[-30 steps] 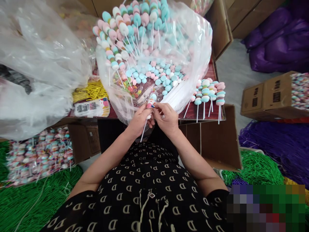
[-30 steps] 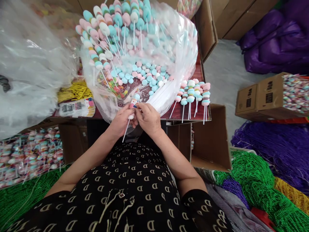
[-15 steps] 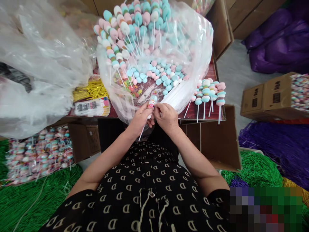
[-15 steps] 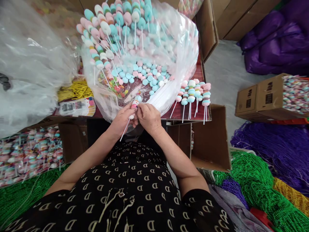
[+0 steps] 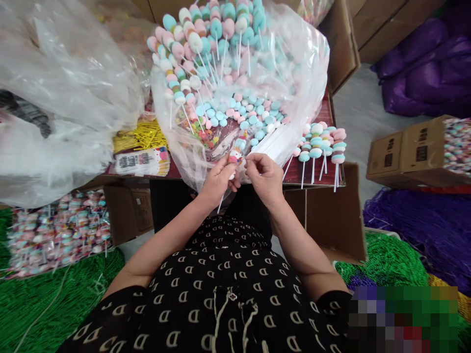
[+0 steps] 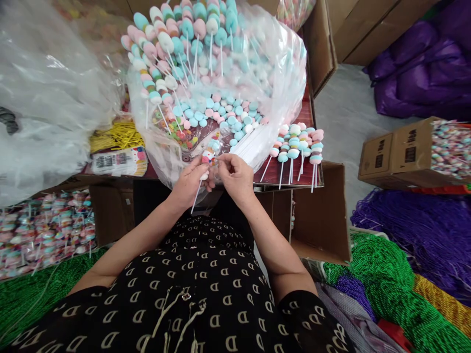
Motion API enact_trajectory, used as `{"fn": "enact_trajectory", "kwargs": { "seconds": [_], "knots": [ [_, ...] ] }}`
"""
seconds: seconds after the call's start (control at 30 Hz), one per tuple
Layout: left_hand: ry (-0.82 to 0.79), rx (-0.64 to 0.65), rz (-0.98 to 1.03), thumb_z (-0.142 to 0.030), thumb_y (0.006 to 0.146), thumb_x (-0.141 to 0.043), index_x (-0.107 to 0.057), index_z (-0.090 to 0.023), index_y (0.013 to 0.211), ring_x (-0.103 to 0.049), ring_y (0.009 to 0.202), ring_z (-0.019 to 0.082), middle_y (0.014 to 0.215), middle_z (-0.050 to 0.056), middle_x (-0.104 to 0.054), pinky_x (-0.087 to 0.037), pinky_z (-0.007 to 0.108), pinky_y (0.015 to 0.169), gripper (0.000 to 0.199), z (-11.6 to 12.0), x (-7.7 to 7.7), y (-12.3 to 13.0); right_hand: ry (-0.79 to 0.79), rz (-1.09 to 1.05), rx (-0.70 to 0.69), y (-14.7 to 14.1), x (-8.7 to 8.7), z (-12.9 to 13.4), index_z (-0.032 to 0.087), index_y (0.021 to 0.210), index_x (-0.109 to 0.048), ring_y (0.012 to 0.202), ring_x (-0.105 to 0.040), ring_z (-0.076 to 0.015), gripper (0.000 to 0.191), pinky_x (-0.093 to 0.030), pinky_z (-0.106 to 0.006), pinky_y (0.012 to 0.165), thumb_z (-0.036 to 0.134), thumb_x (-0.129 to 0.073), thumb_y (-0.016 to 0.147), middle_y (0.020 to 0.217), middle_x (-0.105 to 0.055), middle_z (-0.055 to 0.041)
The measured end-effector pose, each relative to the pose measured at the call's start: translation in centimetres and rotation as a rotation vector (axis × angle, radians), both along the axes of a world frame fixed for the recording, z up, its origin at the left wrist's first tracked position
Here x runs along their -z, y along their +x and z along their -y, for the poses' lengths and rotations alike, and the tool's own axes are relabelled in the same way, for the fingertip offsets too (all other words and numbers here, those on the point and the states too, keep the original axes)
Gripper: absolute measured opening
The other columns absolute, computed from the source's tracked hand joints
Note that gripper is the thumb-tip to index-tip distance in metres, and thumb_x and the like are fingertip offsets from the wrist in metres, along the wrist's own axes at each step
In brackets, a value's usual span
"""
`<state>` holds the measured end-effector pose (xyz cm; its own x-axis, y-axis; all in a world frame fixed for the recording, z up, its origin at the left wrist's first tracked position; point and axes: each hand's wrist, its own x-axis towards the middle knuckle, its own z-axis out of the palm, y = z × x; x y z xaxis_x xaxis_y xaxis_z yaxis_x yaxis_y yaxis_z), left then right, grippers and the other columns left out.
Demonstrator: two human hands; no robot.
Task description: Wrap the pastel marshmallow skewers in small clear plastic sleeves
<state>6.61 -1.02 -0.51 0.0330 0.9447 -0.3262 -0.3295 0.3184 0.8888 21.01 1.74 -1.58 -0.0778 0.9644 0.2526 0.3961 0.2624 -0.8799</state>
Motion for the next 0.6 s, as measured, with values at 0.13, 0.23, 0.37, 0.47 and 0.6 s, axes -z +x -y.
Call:
{"fn": "enact_trajectory", "kwargs": {
  "seconds": [0.13,0.23,0.37,0.47,0.6],
  "knots": [
    [-0.014,-0.012,0.025,-0.031,0.092,-0.059,-0.063,-0.019,0.112,-0.059,0.052,0.01,0.067,-0.004,-0.06,-0.045,0.02,0.046,0.024,-0.1,-0.3,-0.3,0.073,0.044,-0.01,-0.3,0.2,0.1,0.021,0.104,-0.069,0.066,-0.059,-0.0123,0.014,-0.052,-0.028,0.064,0.026,-0.062,0.093,0.084,-0.07,-0.0001],
    [-0.005,0.001,0.019,-0.03,0.092,-0.059,-0.062,-0.02,0.125,-0.058,0.051,0.01,0.064,-0.005,-0.059,-0.045,0.02,0.047,0.035,0.0,-0.2,-0.2,0.141,0.137,-0.005,-0.8,0.8,0.2,0.021,0.099,-0.069,0.066,-0.059,-0.0128,0.01,-0.05,-0.027,0.062,0.024,-0.062,0.093,0.084,-0.069,-0.001],
    [0.001,0.012,0.017,-0.029,0.092,-0.058,-0.055,-0.021,0.141,-0.058,0.051,0.011,0.064,-0.005,-0.06,-0.045,0.02,0.047,0.049,0.1,0.1,0.0,0.257,0.218,0.064,-1.2,1.4,0.1,0.021,0.094,-0.07,0.068,-0.062,-0.0142,0.013,-0.052,-0.029,0.068,0.021,-0.057,0.094,0.082,-0.072,-0.0024],
    [0.005,0.026,0.017,-0.031,0.093,-0.057,-0.055,-0.021,0.141,-0.059,0.052,0.011,0.064,-0.005,-0.06,-0.045,0.021,0.046,0.049,0.2,0.3,0.0,0.261,0.252,0.076,-1.3,1.6,0.0,0.022,0.093,-0.071,0.069,-0.064,-0.0154,0.014,-0.053,-0.03,0.07,0.021,-0.056,0.094,0.08,-0.071,-0.0021],
    [-0.012,-0.006,0.014,-0.03,0.094,-0.057,-0.053,-0.022,0.142,-0.059,0.052,0.011,0.064,-0.005,-0.059,-0.045,0.021,0.047,0.049,0.2,0.4,0.1,0.205,0.268,0.116,-1.5,1.7,0.3,0.021,0.098,-0.07,0.068,-0.063,-0.0145,0.014,-0.051,-0.028,0.068,0.021,-0.057,0.092,0.083,-0.072,-0.0017]
  ]
}}
